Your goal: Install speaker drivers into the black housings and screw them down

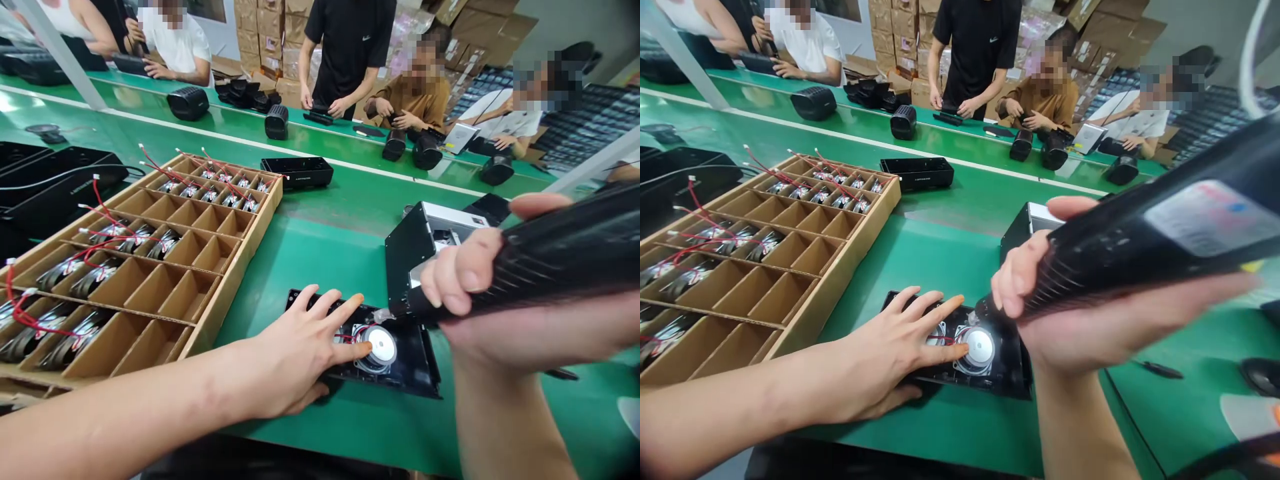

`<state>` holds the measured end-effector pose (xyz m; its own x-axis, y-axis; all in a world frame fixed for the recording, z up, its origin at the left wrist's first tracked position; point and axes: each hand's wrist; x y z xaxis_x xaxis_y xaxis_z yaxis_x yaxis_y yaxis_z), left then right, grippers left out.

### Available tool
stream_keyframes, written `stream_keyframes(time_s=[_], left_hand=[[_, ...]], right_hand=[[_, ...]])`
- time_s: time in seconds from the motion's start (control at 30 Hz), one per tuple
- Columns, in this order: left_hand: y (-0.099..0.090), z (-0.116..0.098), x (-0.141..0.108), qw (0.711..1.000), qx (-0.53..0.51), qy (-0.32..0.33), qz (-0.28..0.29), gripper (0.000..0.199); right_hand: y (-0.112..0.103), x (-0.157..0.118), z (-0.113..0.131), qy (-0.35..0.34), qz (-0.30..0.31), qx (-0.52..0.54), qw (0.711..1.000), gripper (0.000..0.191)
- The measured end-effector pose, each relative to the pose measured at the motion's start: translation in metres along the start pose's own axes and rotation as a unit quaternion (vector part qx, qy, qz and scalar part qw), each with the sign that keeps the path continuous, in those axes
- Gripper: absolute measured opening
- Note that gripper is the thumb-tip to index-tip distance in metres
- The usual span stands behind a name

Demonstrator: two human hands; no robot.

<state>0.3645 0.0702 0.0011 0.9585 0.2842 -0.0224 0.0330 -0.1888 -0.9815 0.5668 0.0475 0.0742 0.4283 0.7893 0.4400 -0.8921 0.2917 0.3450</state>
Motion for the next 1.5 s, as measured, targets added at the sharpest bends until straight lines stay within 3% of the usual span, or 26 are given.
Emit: stream_keyframes(time_s=[0.1, 0.27, 0.67, 1.1, 1.5], left_hand=[[0.001, 0.002, 0.002, 1.000, 0.003, 0.009, -0.005, 0.079], [-0.001, 0.002, 0.002, 1.000, 0.003, 0.006, -0.003, 0.077], [-0.004, 0.001, 0.003, 1.000, -0.011, 0.004, -0.002, 0.082], [-0.006, 0.001, 0.003, 1.000, 0.004, 0.006, 0.006, 0.079], [-0.004, 0.001, 0.002, 1.000, 0.005, 0.009, 0.000, 0.078]], right_hand=[[0.005, -0.005, -0.018, -0.025, 0.034, -0.006, 0.999, 0.066], [-0.004, -0.005, -0.031, -0.003, 0.061, 0.000, 0.998, 0.067], [-0.003, -0.008, -0.040, 0.019, 0.065, 0.017, 0.998, 0.068], [-0.006, -0.010, -0.048, 0.017, 0.135, 0.041, 0.990, 0.075], [-0.011, -0.014, -0.051, 0.079, 0.162, 0.071, 0.981, 0.074]])
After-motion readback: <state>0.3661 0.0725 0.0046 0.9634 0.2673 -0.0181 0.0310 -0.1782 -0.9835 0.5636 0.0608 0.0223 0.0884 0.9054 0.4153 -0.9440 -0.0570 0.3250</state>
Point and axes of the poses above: each hand's wrist, its own x-axis towards the middle knuckle, its own y-axis out of the palm, z = x × y, and after that the axes turned 1 degree about z, right-handed
